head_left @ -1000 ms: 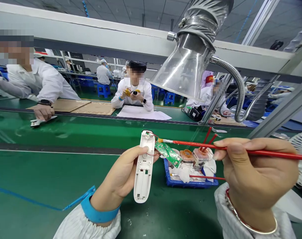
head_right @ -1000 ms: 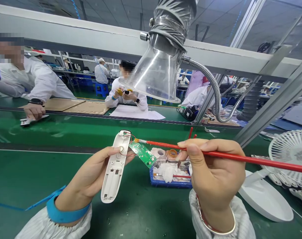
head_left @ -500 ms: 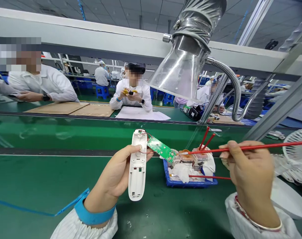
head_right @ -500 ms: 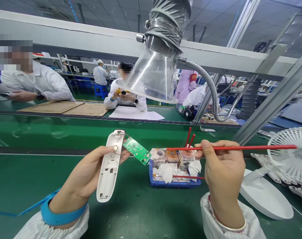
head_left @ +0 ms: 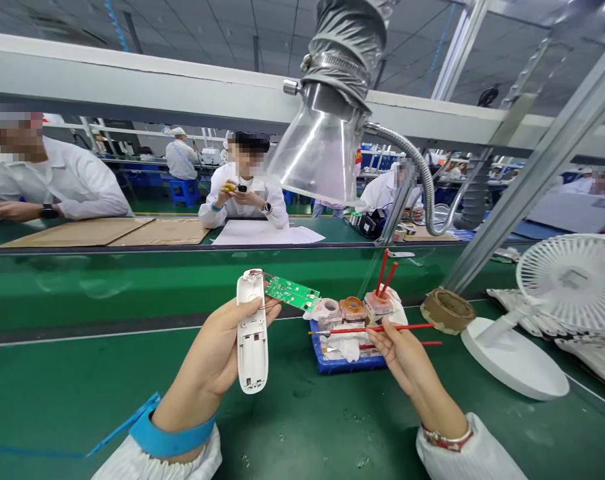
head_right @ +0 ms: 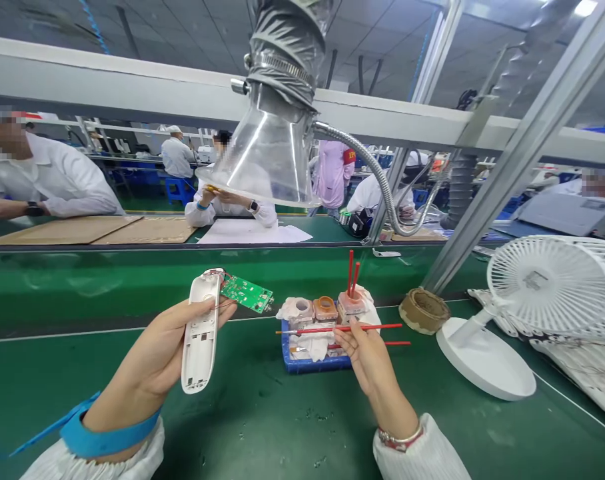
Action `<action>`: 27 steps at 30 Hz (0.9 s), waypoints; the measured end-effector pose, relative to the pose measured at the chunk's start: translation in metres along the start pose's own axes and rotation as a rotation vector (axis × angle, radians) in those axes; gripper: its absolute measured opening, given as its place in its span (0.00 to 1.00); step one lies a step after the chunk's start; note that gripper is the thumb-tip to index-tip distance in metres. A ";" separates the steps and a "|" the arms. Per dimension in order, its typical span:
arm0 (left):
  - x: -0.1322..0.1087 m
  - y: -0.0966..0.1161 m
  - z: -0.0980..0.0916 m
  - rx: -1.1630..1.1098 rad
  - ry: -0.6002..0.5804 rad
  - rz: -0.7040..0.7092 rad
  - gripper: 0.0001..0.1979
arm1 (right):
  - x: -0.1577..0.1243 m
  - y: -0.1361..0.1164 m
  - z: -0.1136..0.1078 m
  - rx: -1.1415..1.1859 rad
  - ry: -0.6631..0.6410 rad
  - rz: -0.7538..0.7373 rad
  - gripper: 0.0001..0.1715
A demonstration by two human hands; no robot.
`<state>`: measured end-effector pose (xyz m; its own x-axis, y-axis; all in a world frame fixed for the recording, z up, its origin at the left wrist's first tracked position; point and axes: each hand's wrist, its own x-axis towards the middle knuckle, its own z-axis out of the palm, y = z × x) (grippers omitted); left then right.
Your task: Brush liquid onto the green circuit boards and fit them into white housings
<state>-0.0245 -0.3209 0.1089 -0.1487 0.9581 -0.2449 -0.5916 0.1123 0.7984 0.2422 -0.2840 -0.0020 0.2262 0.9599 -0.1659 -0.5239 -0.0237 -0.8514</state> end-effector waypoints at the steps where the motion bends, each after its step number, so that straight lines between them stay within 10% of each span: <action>1: 0.006 -0.002 -0.002 0.010 -0.009 0.014 0.08 | 0.000 -0.002 0.000 0.015 0.009 0.011 0.23; 15: 0.150 -0.057 -0.064 0.048 0.270 -0.065 0.08 | -0.016 -0.005 -0.015 0.118 -0.001 0.121 0.25; 27: 0.240 -0.100 0.045 -0.003 -0.036 -0.215 0.12 | -0.024 0.011 -0.004 0.133 -0.068 0.179 0.29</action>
<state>0.0351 -0.0908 -0.0051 0.0095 0.9211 -0.3893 -0.6088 0.3142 0.7284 0.2339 -0.3086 -0.0090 0.0667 0.9604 -0.2703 -0.6555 -0.1621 -0.7376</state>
